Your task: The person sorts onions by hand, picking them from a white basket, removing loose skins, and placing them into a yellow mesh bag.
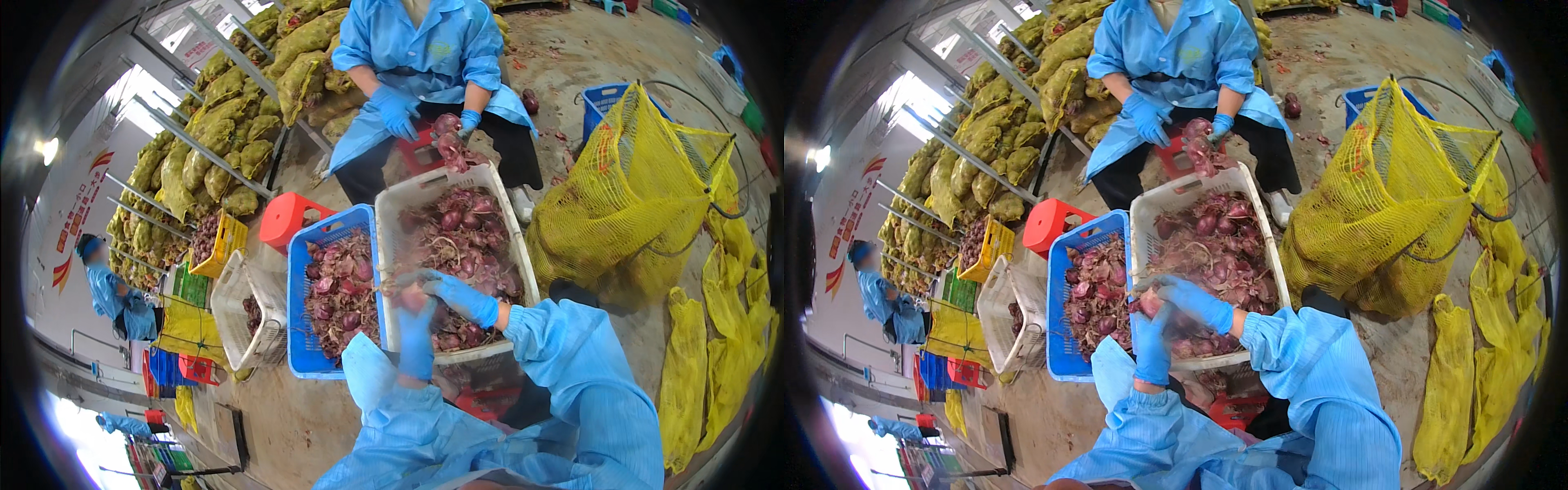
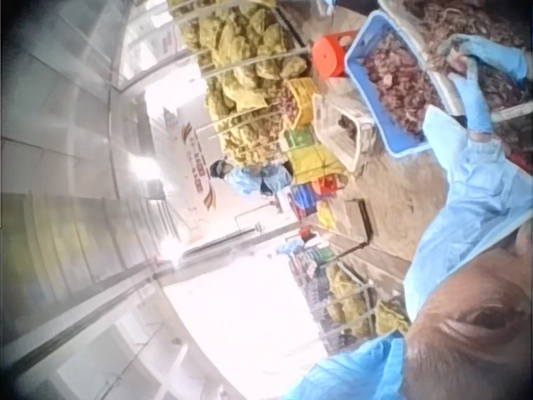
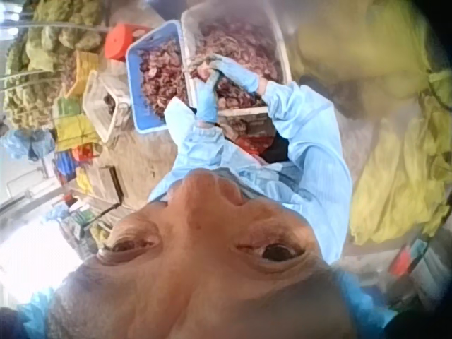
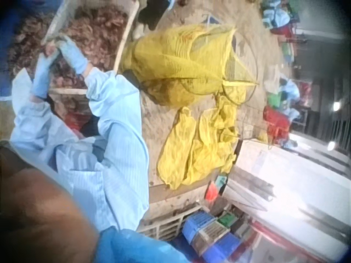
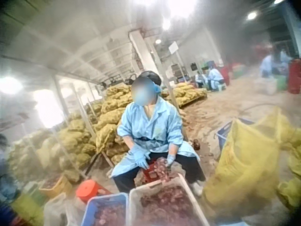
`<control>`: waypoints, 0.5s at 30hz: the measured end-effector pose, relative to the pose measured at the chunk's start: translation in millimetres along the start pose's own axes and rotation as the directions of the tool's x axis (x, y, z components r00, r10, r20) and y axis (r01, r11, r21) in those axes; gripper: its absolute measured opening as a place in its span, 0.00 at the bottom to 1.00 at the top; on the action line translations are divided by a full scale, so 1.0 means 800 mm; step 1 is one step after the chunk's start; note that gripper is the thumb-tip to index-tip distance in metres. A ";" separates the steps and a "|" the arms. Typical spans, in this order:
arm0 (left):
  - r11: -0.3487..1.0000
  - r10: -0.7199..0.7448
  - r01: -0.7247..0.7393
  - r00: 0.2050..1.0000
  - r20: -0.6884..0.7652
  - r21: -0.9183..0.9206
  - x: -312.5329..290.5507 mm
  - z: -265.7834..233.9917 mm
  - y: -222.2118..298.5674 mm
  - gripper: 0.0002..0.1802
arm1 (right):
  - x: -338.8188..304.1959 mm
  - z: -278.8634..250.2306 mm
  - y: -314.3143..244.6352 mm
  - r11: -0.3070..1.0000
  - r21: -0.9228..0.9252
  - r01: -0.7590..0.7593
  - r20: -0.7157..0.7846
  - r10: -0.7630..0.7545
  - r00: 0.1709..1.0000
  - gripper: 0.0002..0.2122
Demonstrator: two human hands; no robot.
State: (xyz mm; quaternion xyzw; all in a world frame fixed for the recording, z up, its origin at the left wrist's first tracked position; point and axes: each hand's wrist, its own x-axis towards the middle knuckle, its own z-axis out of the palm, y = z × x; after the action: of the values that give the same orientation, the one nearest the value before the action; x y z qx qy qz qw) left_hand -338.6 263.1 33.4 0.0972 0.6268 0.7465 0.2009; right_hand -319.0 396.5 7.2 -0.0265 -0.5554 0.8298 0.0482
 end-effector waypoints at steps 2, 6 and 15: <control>0.990 0.073 -0.078 0.996 0.043 0.122 0.001 -0.010 0.000 0.26 | 0.002 0.005 -0.006 0.995 0.064 -0.078 -0.025 0.080 0.996 0.19; 0.858 0.317 -0.365 0.930 0.185 0.361 0.011 -0.028 -0.019 0.26 | -0.008 0.029 -0.035 0.928 0.346 -0.139 -0.053 0.167 0.985 0.12; 0.743 0.427 -0.517 0.855 0.295 0.425 -0.015 0.003 -0.009 0.45 | -0.008 -0.004 -0.003 0.944 0.323 -0.064 -0.078 0.094 0.993 0.15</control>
State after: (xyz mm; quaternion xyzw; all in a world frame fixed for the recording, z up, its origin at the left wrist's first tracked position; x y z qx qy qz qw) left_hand -325.5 260.9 28.4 0.3672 0.7286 0.5775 0.0285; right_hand -311.9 399.4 8.3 -0.0788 -0.4094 0.9079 0.0443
